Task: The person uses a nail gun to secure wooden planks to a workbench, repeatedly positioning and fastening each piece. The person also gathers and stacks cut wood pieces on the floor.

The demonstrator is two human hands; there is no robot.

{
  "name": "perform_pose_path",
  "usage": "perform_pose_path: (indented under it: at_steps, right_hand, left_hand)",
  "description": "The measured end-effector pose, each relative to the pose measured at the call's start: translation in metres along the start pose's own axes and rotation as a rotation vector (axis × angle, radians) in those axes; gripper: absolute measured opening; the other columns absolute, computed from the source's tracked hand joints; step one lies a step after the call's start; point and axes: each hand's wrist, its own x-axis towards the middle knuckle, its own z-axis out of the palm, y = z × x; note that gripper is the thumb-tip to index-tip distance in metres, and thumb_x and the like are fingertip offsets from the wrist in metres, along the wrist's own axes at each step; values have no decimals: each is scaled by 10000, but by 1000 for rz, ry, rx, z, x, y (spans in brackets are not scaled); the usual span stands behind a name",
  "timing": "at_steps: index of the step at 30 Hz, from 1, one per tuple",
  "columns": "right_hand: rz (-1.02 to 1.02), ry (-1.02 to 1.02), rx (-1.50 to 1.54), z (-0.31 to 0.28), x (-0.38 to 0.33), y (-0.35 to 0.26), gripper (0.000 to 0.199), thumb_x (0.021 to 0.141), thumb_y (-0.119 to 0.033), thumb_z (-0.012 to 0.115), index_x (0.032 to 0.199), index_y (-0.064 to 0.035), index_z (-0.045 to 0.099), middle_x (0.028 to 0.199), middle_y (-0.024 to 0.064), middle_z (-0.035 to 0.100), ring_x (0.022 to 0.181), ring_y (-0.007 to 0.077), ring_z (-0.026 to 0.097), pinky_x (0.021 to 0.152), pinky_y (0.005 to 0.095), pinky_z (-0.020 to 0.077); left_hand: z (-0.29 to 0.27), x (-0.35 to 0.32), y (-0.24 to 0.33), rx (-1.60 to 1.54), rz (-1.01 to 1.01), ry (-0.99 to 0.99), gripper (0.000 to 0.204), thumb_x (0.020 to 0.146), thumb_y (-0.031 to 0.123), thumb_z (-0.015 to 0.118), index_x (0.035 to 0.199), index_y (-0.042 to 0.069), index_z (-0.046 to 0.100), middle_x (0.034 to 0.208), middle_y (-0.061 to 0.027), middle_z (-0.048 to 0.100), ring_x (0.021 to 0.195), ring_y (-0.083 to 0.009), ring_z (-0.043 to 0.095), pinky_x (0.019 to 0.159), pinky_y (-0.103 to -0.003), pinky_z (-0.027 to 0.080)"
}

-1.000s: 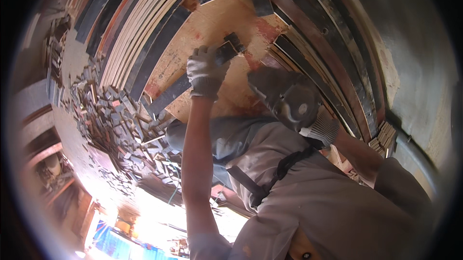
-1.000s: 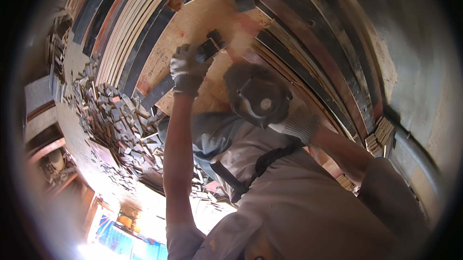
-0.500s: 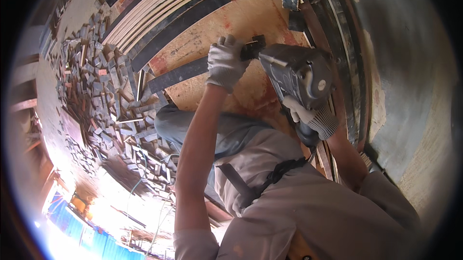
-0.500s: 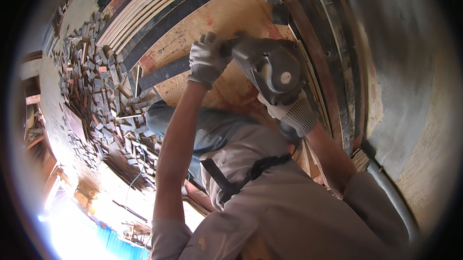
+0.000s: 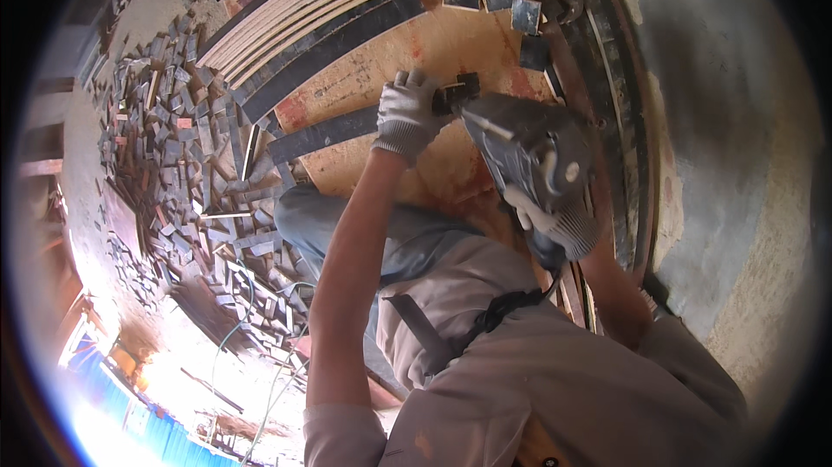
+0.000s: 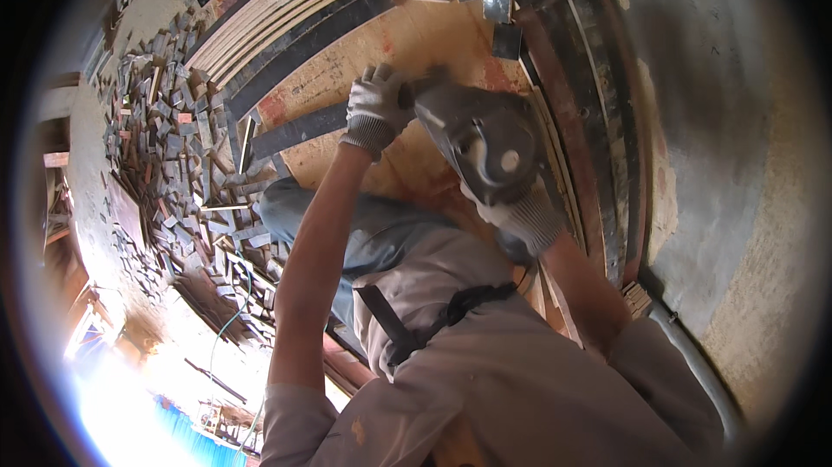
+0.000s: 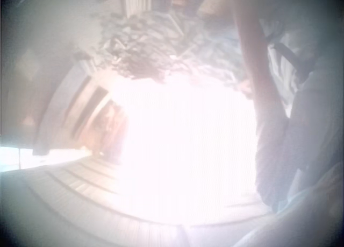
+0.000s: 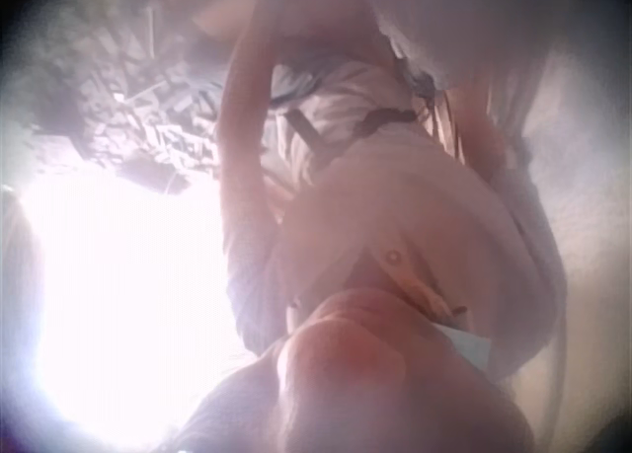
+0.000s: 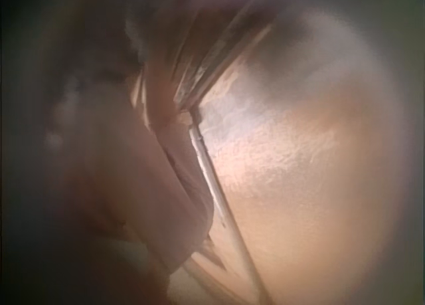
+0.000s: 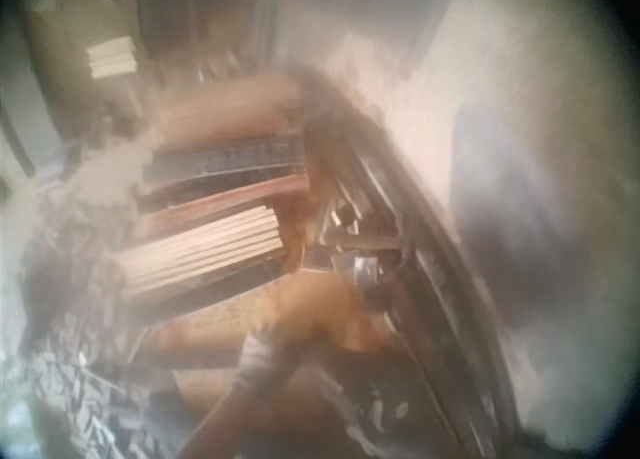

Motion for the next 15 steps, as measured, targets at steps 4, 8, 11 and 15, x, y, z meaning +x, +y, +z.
perform_pose_path:
  at_steps: [4, 8, 11, 15]
  right_hand:
    - [27, 72, -18, 19, -27, 23, 473, 1053, -289, 609, 1486, -120, 520, 1479, 80, 615, 1365, 239, 607, 1145, 395, 510]
    - [-85, 263, -393, 41, -48, 47, 589, 1018, -376, 656, 1503, -80, 500, 1359, 131, 685, 1235, 262, 698, 1059, 429, 559]
    - [-102, 320, -238, 55, -59, 54, 642, 960, -381, 739, 1465, -45, 527, 1262, 184, 721, 1160, 305, 732, 997, 449, 583]
    - [-79, 416, 157, 69, -57, 56, 631, 874, -318, 842, 1376, -26, 593, 1202, 247, 731, 1135, 350, 732, 955, 442, 594]
  left_hand:
    - [-35, -10, 5, -46, -60, -92, 455, 782, 291, 889, 1182, 144, 733, 1137, -114, 706, 1012, -378, 701, 880, -487, 590]
    - [-117, -37, -19, -82, -82, 122, 535, 774, 207, 938, 1254, 128, 715, 1137, -122, 737, 1012, -317, 741, 876, -450, 606]
    - [-171, -59, -51, 386, -526, 114, 697, 745, 236, 962, 1347, 101, 637, 1232, -114, 690, 1121, -331, 680, 994, -465, 553]
    - [-151, -44, -69, 384, -507, 46, 835, 751, 355, 971, 1443, 71, 600, 1411, -152, 632, 1314, -369, 589, 1124, -484, 487]
